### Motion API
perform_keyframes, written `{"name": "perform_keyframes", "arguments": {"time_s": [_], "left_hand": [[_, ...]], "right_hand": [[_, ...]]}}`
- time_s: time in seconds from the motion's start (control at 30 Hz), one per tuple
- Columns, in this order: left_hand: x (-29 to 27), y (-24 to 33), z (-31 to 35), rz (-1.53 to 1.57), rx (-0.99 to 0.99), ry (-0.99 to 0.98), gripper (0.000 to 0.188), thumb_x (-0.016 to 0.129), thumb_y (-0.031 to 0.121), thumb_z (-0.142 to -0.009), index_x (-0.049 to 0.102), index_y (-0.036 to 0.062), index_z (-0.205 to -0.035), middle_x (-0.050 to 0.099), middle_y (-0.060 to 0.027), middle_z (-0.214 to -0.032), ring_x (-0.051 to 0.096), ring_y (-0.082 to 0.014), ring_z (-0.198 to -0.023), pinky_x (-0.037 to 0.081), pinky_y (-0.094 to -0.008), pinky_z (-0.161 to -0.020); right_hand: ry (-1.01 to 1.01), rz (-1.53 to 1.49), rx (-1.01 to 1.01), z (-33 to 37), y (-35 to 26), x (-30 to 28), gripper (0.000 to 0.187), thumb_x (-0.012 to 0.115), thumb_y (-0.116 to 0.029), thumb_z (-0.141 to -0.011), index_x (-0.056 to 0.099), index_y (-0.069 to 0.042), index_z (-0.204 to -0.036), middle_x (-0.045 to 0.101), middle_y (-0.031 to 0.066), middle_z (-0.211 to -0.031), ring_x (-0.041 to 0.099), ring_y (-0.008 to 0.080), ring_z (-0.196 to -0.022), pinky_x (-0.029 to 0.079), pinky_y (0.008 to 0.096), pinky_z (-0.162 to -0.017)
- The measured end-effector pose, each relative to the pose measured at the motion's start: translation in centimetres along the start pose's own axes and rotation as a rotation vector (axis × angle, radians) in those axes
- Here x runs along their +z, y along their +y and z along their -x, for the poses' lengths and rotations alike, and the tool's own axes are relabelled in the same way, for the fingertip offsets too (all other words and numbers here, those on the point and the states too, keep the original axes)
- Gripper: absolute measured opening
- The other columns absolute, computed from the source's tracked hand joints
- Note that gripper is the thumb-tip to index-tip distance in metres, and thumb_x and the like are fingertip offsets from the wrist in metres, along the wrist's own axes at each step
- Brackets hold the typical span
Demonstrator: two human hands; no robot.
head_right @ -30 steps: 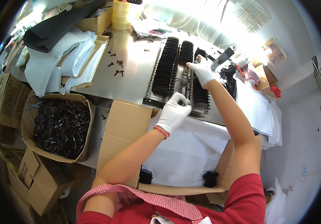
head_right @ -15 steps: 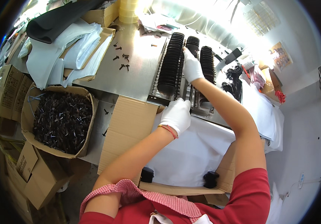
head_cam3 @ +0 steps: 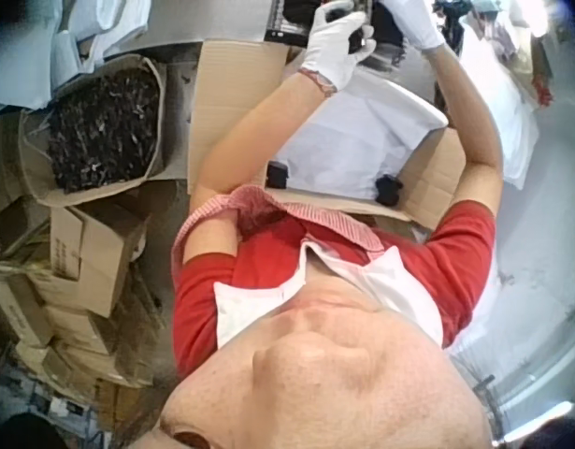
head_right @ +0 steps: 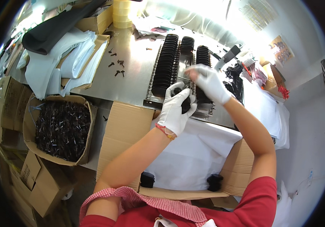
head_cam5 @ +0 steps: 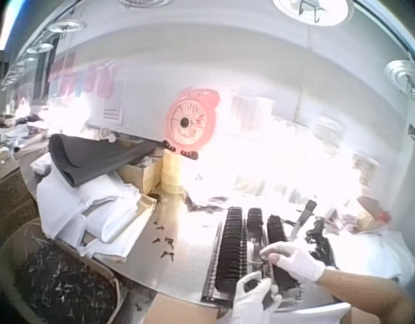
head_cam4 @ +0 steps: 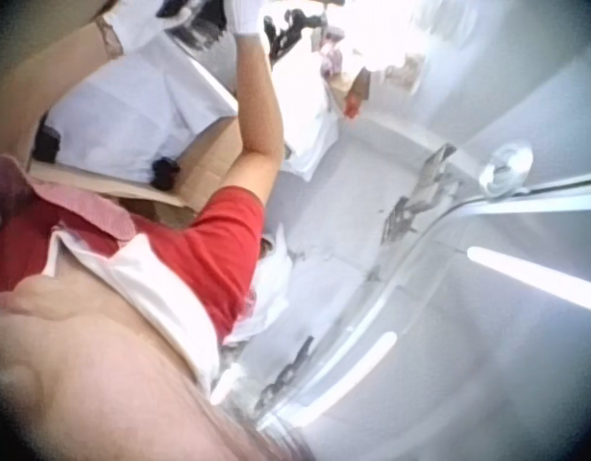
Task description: The person repeatedly picks up black hairbrush heads and metal brush frames, inserts the heads into the frames, and places the assembled brushes into a cardboard box. The person also moves the metal frame between the workbench and a nearby rack.
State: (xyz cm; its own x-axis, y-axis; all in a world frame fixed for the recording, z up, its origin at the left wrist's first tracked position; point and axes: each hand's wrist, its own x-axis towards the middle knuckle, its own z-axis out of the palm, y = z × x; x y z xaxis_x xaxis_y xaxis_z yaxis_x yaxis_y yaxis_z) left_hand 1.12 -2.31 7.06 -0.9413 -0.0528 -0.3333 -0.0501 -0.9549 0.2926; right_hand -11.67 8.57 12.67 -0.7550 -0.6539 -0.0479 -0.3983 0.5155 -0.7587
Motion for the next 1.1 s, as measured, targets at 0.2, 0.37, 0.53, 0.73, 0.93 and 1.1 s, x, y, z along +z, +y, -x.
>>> {"name": "perform_keyframes", "arguments": {"time_s": [0.2,0.37,0.53,0.73,0.93,1.1], "left_hand": [[-3.2,-1.2,-0.9,-1.637,0.443,-0.052,0.017,0.066,0.012,-0.083,0.063,0.0033,-0.099,0.067,-0.0176,-0.097,0.066,-0.0344,-0.091,0.053,-0.0396,-0.085],[-2.9,-1.5,-0.3,-1.914,0.41,-0.093,0.019,0.054,0.005,-0.084,0.064,0.0036,-0.1,0.064,-0.0203,-0.105,0.063,-0.0386,-0.1,0.052,-0.0457,-0.087],[-3.3,-1.2,-0.4,-1.937,0.421,-0.117,0.014,0.054,0.003,-0.084,0.063,0.0033,-0.095,0.063,-0.0202,-0.101,0.064,-0.0389,-0.097,0.053,-0.0458,-0.085],[-3.2,-0.9,-0.1,-1.956,0.435,-0.135,0.014,0.054,0.003,-0.085,0.063,0.0038,-0.096,0.063,-0.0197,-0.101,0.064,-0.038,-0.097,0.054,-0.0458,-0.084],[-3.3,-1.1,-0.2,-1.966,0.449,-0.109,0.015,0.054,0.003,-0.086,0.064,0.0047,-0.097,0.064,-0.0201,-0.099,0.065,-0.0376,-0.097,0.053,-0.0462,-0.084],[-3.5,-1.5,-0.9,-1.877,0.413,-0.122,0.022,0.054,0.003,-0.084,0.066,0.0038,-0.102,0.065,-0.0219,-0.104,0.065,-0.038,-0.1,0.052,-0.0448,-0.09]], "right_hand": [[0.283,-0.535,0.17,-13.1,7.8,-1.8,0.077,0.073,-0.015,-0.086,0.031,0.006,-0.147,0.041,0.0221,-0.146,0.044,0.0238,-0.134,0.04,0.0307,-0.109],[0.049,-0.893,0.122,-17.6,11.7,-2.6,0.034,0.063,0.006,-0.086,0.062,-0.001,-0.118,0.07,0.0103,-0.106,0.067,0.0214,-0.096,0.054,0.0365,-0.093],[0.127,-0.609,0.0,-17.6,10.5,-1.1,0.051,0.064,0.009,-0.084,0.056,0.001,-0.134,0.07,0.0106,-0.103,0.067,0.0172,-0.086,0.056,0.0302,-0.081],[0.472,0.107,0.013,-15.6,8.3,2.4,0.054,0.066,-0.002,-0.084,0.054,0.001,-0.137,0.072,0.02,-0.09,0.069,0.0229,-0.074,0.054,0.0319,-0.071],[0.401,0.883,-0.099,-19.0,10.0,2.1,0.035,0.051,-0.008,-0.087,0.063,-0.002,-0.12,0.068,0.0278,-0.092,0.068,0.0382,-0.085,0.054,0.0452,-0.077],[0.618,0.719,-0.168,-17.4,10.5,-0.1,0.043,0.051,-0.001,-0.088,0.066,-0.014,-0.126,0.069,0.0222,-0.099,0.067,0.0379,-0.089,0.053,0.043,-0.081]]}}
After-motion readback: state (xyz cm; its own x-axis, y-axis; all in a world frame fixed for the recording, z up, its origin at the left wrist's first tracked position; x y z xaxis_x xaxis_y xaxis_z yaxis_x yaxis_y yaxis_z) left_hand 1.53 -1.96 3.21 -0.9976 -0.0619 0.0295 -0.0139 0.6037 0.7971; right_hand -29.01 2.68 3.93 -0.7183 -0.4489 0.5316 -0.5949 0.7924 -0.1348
